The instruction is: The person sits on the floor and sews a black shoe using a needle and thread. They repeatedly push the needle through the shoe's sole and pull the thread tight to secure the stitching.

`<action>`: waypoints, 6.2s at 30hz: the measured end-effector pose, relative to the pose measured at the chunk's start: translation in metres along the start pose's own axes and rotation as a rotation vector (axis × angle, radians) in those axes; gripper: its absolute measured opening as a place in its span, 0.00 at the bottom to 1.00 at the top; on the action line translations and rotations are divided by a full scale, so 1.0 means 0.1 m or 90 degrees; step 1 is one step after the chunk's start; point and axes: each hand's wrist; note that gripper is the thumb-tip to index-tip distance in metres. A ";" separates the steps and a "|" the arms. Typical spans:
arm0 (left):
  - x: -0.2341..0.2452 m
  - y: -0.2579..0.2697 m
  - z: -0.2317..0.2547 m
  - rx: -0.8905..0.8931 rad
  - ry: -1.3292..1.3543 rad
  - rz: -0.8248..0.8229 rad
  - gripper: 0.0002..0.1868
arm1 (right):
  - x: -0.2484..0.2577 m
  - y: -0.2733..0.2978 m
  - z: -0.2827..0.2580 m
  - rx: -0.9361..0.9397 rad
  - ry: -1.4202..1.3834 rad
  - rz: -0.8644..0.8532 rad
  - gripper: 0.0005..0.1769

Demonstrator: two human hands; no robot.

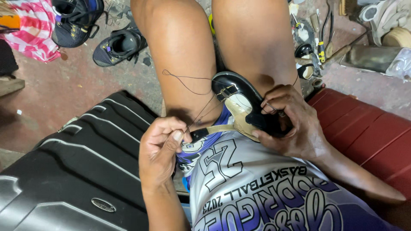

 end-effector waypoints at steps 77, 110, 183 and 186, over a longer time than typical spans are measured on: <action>-0.86 -0.47 0.17 0.099 -0.411 -0.216 0.07 | 0.10 0.11 0.31 -0.151 -0.251 -0.114 0.21; -1.11 -0.48 0.18 0.020 -0.511 -0.192 0.09 | 0.36 0.11 0.57 -0.134 -0.327 0.149 0.13; -1.14 -0.85 0.31 0.113 -0.397 -0.123 0.03 | 0.71 -0.41 -0.19 -0.084 0.280 -0.201 0.22; -1.14 -0.85 0.29 0.008 -0.360 -0.196 0.04 | 0.69 -0.42 -0.20 -0.092 0.300 -0.251 0.25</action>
Point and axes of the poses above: each hand's wrist, its own y-axis away from the middle knuckle, its own x-axis out of the back of the hand, z = x × y, and after that the axes turned 1 degree about y, right-handed
